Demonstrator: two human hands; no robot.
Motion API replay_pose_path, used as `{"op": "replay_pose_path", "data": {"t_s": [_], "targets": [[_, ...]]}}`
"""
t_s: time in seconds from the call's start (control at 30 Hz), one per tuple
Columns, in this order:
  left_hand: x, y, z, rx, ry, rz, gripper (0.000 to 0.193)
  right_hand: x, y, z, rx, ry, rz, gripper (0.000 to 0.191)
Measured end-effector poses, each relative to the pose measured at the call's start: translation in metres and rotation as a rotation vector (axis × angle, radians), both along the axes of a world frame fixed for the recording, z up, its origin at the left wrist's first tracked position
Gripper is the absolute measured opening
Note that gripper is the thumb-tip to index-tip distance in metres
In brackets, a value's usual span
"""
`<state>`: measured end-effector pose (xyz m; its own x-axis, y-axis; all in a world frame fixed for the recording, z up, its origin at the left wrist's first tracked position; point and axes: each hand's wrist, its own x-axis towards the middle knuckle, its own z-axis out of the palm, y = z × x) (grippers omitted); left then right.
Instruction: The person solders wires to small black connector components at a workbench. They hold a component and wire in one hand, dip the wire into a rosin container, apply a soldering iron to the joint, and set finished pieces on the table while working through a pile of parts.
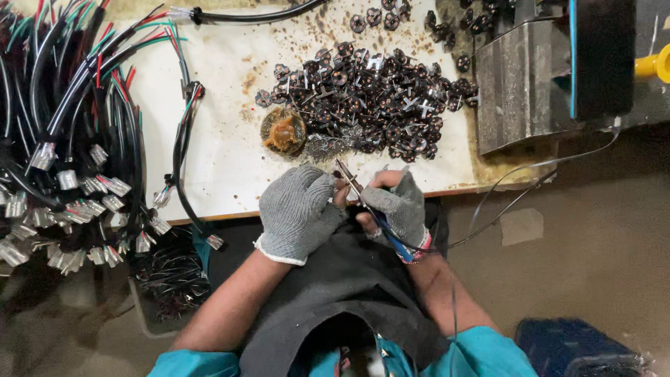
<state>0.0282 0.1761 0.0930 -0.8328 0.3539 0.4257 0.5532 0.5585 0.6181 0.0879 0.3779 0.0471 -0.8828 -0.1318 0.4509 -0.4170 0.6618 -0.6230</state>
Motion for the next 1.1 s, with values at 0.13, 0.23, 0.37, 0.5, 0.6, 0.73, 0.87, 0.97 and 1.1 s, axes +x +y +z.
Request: {"op": "replay_pose_path", "data": {"t_s": [0.13,0.23,0.37,0.5,0.6,0.73,0.87,0.97,1.1], "targets": [[-0.006,-0.003,-0.012,0.034,-0.031,0.008,0.016,-0.008,-0.007,0.000,-0.069,0.044,0.022,0.021],[-0.011,-0.003,-0.021,0.073,-0.013,0.004,0.017,-0.015,-0.008,0.002,-0.022,0.057,0.045,0.015],[-0.015,-0.001,-0.031,0.063,-0.025,0.031,0.018,-0.023,-0.008,0.007,0.114,-0.083,0.003,0.018],[-0.019,-0.001,-0.038,0.107,-0.047,0.130,0.019,-0.031,-0.008,0.015,0.006,-0.157,0.021,0.026],[-0.021,-0.004,-0.041,0.148,-0.058,0.129,0.019,-0.033,-0.009,0.022,-0.068,-0.211,-0.028,0.032],[-0.022,-0.007,-0.043,0.155,-0.048,0.100,0.019,-0.034,-0.009,0.021,-0.197,-0.173,-0.082,0.038],[-0.022,-0.010,-0.039,0.148,-0.016,-0.015,0.019,-0.033,-0.009,0.008,-0.255,-0.139,-0.144,0.047],[-0.018,-0.006,-0.030,0.129,-0.076,-0.088,0.021,-0.029,-0.006,-0.004,0.000,-0.165,-0.151,0.048],[-0.016,0.003,-0.019,0.095,-0.168,-0.084,0.025,-0.022,0.001,-0.022,0.042,-0.200,-0.073,0.042]]}}
